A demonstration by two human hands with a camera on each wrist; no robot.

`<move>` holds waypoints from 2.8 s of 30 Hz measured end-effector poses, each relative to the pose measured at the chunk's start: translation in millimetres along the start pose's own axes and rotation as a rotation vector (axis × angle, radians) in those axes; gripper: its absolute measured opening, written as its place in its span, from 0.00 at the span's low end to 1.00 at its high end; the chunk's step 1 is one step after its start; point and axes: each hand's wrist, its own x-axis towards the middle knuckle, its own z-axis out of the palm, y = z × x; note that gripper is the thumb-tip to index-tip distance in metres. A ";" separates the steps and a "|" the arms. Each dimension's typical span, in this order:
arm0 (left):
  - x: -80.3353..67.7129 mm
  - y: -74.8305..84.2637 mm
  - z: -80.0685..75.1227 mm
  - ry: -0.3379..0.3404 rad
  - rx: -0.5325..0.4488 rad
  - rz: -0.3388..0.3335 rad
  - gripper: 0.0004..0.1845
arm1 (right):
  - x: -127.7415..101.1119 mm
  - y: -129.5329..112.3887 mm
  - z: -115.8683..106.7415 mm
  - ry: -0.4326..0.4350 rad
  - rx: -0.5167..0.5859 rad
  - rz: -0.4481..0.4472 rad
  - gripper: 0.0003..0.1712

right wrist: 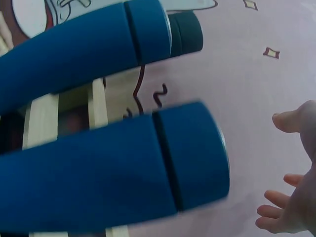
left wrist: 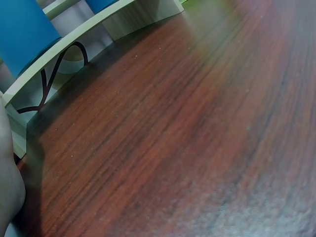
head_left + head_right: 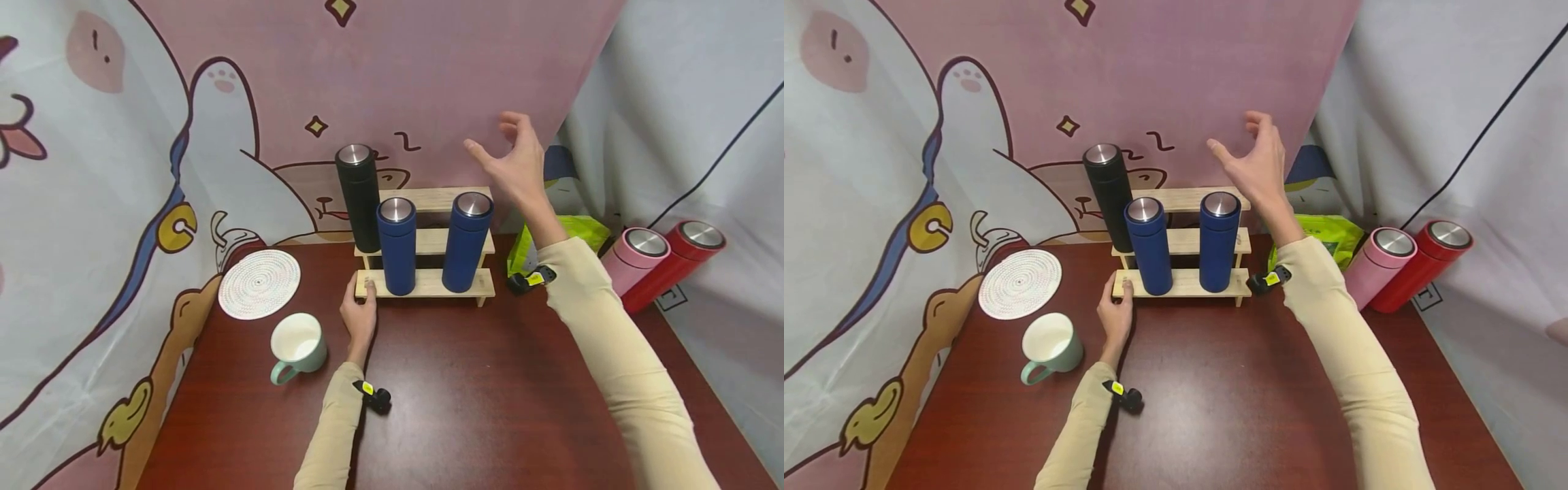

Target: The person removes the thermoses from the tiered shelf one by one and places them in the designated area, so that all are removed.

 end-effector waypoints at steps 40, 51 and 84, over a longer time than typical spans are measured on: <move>2.8 -1.2 0.2 0.012 -0.005 0.026 0.25 | 0.2 -78.2 118.5 -0.330 0.110 -0.023 0.51; 2.5 1.8 0.5 0.017 0.002 0.039 0.25 | -0.5 -83.4 136.7 -0.459 0.000 -0.084 0.54; 3.2 0.3 0.3 0.007 -0.002 0.017 0.25 | 7.0 -55.6 115.6 -0.380 -0.080 -0.084 0.52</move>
